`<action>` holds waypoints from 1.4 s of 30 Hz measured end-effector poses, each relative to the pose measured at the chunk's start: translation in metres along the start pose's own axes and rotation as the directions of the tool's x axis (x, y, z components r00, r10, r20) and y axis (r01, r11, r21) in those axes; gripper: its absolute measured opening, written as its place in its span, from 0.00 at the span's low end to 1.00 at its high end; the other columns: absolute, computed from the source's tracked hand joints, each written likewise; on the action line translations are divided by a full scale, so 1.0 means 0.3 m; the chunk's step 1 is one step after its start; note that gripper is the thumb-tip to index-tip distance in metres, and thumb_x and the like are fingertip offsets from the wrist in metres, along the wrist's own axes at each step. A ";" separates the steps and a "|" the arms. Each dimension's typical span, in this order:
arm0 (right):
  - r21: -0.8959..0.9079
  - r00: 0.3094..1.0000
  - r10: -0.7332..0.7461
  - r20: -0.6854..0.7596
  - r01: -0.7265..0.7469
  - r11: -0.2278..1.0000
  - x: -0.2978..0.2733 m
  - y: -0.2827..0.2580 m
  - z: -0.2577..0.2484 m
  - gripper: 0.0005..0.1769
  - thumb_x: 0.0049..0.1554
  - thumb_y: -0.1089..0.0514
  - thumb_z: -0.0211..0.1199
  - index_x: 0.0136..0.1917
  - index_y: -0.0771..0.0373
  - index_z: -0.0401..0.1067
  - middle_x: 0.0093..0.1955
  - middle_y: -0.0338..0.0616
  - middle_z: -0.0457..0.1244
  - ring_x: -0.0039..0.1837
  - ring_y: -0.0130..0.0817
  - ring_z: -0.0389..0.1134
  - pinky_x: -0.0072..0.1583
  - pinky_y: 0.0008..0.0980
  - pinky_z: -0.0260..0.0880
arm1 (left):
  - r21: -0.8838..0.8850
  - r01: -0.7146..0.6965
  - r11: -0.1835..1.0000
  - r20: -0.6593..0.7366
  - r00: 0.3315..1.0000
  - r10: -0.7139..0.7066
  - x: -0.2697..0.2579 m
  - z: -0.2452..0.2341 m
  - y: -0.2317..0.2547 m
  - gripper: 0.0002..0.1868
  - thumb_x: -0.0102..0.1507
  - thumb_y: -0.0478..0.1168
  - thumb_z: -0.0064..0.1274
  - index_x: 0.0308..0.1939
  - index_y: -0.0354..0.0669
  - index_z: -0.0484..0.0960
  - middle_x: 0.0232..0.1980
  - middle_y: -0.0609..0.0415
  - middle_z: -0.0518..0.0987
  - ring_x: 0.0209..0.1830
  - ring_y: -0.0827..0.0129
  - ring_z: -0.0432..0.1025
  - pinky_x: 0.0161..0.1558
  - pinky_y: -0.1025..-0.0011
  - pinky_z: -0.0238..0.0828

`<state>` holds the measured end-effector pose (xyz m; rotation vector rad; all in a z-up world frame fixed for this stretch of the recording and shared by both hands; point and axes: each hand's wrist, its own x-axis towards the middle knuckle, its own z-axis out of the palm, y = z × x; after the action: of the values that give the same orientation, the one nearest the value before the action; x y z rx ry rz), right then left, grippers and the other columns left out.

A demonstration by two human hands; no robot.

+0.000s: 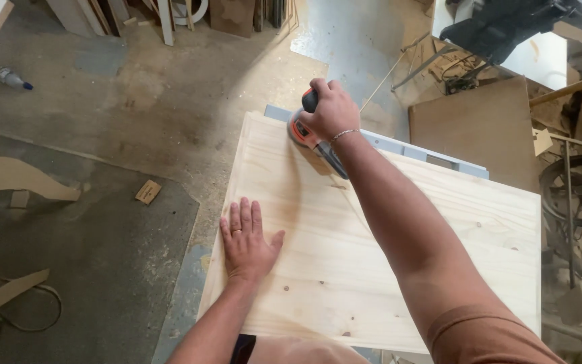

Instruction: Sanding a wooden board, wiping it clean, and applying wood filler to small holes.

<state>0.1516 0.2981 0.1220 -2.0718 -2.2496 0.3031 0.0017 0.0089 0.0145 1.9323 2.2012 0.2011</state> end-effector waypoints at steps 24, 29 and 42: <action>-0.056 0.999 0.042 0.032 -0.040 0.998 0.012 -0.166 0.020 0.33 0.49 0.44 0.65 0.66 0.41 0.59 0.57 0.44 0.59 0.60 0.59 0.70 0.60 0.55 0.73 | 0.044 0.009 0.999 0.087 0.996 -0.013 0.000 -0.009 0.003 0.52 0.59 0.77 0.40 0.79 0.52 0.56 0.84 0.52 0.52 0.85 0.55 0.42 0.80 0.44 0.29; -0.043 0.988 0.146 0.048 -0.144 0.989 -0.058 0.017 -0.053 0.34 0.49 0.43 0.64 0.67 0.39 0.59 0.58 0.45 0.59 0.60 0.59 0.71 0.61 0.55 0.72 | 0.027 -0.011 1.000 -0.004 1.000 0.011 -0.002 0.015 -0.007 0.52 0.57 0.75 0.46 0.78 0.51 0.60 0.83 0.50 0.55 0.84 0.54 0.46 0.79 0.44 0.35; -0.083 0.894 0.446 0.047 -0.442 0.893 -0.244 0.668 -0.154 0.35 0.49 0.39 0.61 0.70 0.35 0.58 0.63 0.45 0.58 0.64 0.56 0.69 0.65 0.51 0.69 | 0.059 -0.028 0.998 -0.134 0.990 0.036 -0.009 0.024 -0.021 0.52 0.58 0.74 0.45 0.78 0.49 0.65 0.83 0.48 0.61 0.83 0.51 0.53 0.79 0.41 0.42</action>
<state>0.3627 0.2445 0.1352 -2.6381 -1.8082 0.3213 -0.0022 0.0051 0.0064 2.0419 2.2842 0.2848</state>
